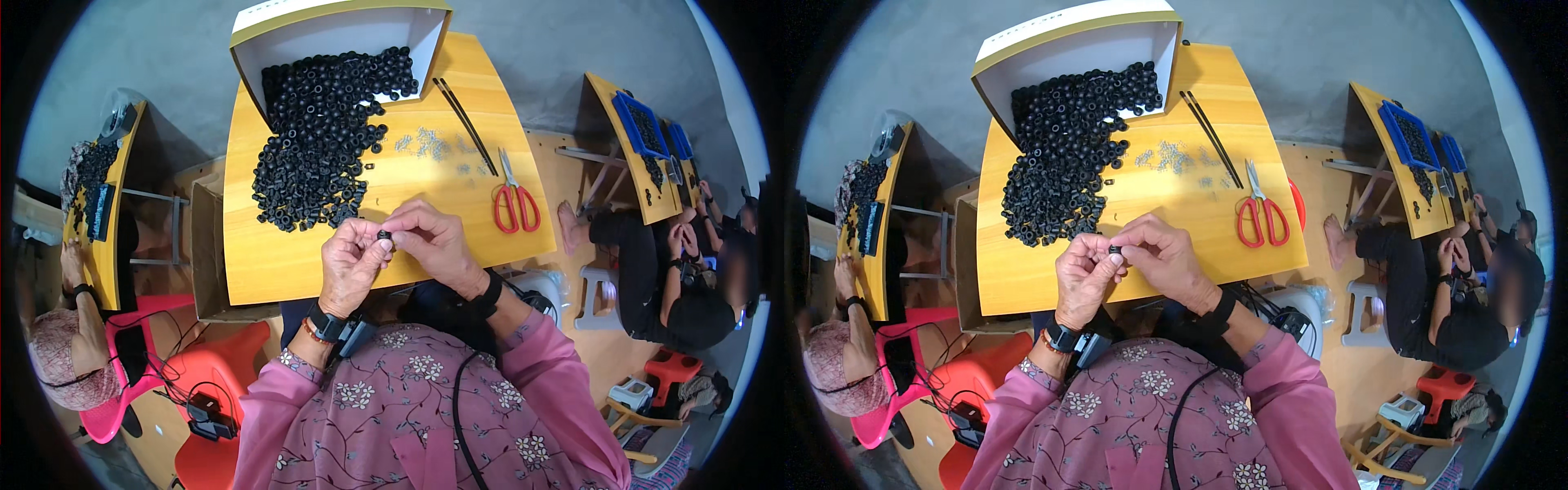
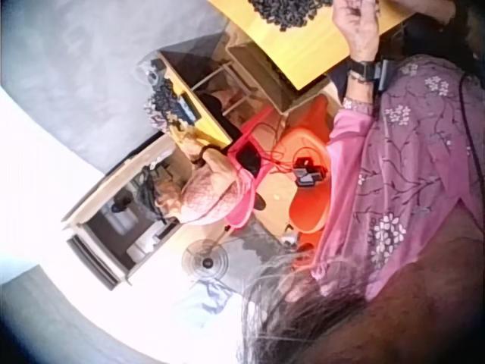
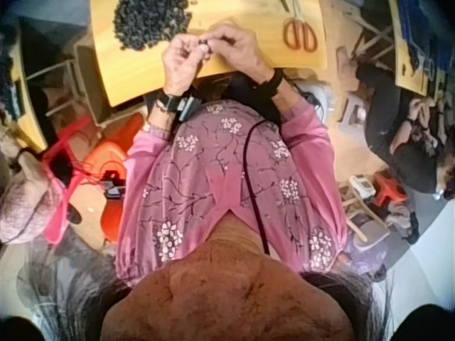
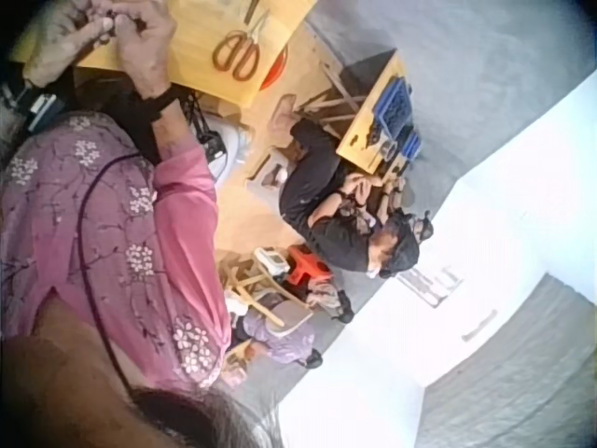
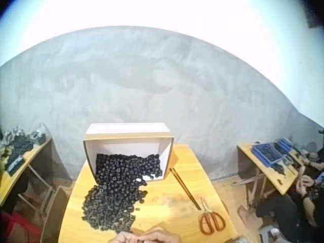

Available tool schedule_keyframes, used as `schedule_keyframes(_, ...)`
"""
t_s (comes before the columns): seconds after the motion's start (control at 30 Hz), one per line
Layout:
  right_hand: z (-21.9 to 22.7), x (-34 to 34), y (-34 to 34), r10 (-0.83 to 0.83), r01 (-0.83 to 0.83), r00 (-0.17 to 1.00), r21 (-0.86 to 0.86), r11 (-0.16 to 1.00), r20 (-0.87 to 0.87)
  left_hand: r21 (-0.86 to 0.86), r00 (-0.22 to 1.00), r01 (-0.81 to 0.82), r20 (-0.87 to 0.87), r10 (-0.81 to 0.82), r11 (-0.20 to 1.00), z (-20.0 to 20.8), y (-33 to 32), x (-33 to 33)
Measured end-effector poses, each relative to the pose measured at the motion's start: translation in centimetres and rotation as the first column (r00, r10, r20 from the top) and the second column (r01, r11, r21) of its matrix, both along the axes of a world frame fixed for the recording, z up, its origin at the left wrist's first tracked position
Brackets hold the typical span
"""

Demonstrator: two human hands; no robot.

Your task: Manually inserting small metal clips into black plastic components.

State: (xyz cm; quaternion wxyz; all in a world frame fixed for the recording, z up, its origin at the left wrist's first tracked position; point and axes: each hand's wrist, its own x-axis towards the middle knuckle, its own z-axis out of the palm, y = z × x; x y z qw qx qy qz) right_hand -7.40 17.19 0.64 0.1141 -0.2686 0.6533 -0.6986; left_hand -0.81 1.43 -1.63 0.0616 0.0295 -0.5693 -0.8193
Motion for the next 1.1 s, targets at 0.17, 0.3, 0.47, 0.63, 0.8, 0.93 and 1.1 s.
schedule_keyframes(0.17,-0.1,-0.2,0.2,0.007,-0.007,1.000,0.034,0.999,-0.003,-0.015,1.000,0.003,-0.006,-0.003,1.000,-0.3,0.0,-0.1)
schedule_keyframes(0.3,0.7,-0.3,0.2,0.013,0.037,0.963,0.181,0.983,-0.267,-0.063,1.000,-0.012,0.002,0.012,0.998,-0.6,0.0,-0.1)
schedule_keyframes(0.47,1.3,-0.5,0.8,0.075,0.064,0.906,0.309,0.949,-0.418,-0.137,1.000,-0.027,-0.008,0.026,0.990,-0.8,0.1,0.0)
schedule_keyframes(0.63,2.4,-2.5,-0.1,0.067,0.049,0.931,0.305,0.951,-0.360,-0.060,0.997,-0.029,0.068,0.033,0.998,-0.3,0.1,0.2)
schedule_keyframes(0.8,1.8,-7.2,-2.9,-0.022,0.255,0.869,0.409,0.876,-0.495,-0.089,0.998,-0.038,0.047,0.042,0.995,-0.5,0.1,0.1)
schedule_keyframes(0.93,0.5,-9.1,-4.7,0.054,0.277,0.841,0.513,0.812,-0.539,-0.108,0.999,-0.039,0.030,0.043,0.993,-0.3,0.1,0.2)
schedule_keyframes(1.1,0.6,-9.7,-5.1,0.133,0.254,0.831,0.580,0.774,-0.541,-0.100,0.996,-0.041,0.077,0.048,0.994,0.0,0.1,0.2)
